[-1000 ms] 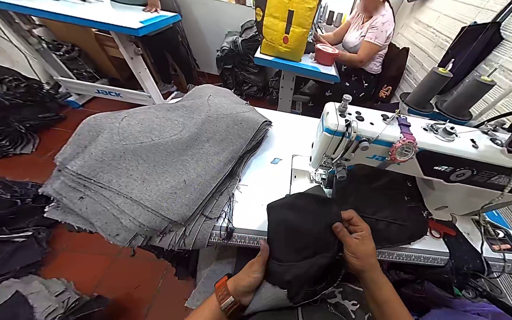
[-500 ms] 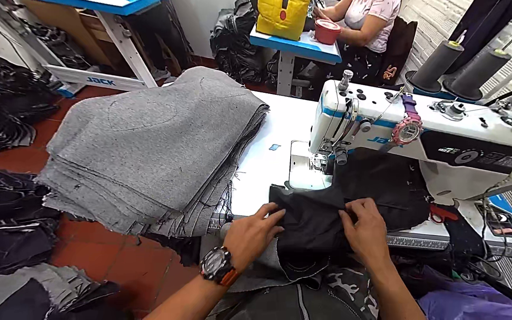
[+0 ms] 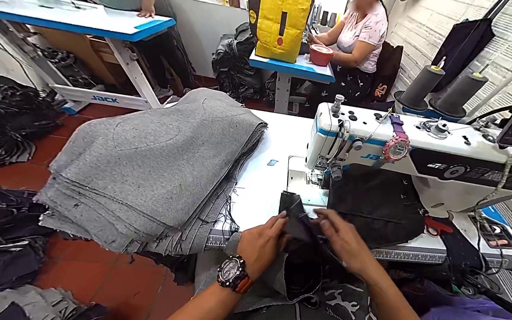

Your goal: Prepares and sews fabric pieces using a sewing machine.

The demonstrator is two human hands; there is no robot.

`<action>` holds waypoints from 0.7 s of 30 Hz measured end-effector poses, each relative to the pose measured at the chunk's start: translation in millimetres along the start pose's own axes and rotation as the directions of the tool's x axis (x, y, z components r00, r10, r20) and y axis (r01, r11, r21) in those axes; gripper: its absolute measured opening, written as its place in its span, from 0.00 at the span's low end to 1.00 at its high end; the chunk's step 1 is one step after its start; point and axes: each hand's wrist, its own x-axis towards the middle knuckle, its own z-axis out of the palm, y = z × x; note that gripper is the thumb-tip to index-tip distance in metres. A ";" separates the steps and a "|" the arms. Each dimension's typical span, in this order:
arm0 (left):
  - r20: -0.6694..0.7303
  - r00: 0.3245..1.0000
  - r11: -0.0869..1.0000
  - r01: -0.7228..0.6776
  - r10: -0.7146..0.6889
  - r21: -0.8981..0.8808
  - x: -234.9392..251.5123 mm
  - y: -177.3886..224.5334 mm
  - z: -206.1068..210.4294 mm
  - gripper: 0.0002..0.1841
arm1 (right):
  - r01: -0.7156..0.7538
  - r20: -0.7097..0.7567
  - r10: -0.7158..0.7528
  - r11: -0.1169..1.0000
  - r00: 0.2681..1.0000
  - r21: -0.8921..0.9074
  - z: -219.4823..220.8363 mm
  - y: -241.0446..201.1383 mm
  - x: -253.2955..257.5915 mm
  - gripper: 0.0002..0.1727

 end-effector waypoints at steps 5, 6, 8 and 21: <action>0.438 0.778 0.684 0.616 -0.450 -0.391 5.4 -13.9 -10.2 0.14 | 0.259 0.352 -0.252 0.965 0.901 0.029 8.9 -14.6 14.8 0.23; 0.463 0.765 0.695 0.624 -0.448 -0.358 8.5 -13.4 -15.1 0.15 | 0.297 0.282 -0.268 0.953 0.921 -0.065 15.0 -8.9 24.3 0.21; 0.411 0.847 0.814 0.482 -0.337 -0.325 8.0 -9.7 -26.0 0.13 | 0.349 0.211 -0.304 0.909 0.929 -0.229 30.3 9.4 44.2 0.28; 0.112 0.745 0.753 -0.649 0.658 -0.108 52.7 10.6 -179.0 0.13 | 0.472 0.161 -0.446 0.789 0.880 -0.393 52.6 34.9 66.2 0.28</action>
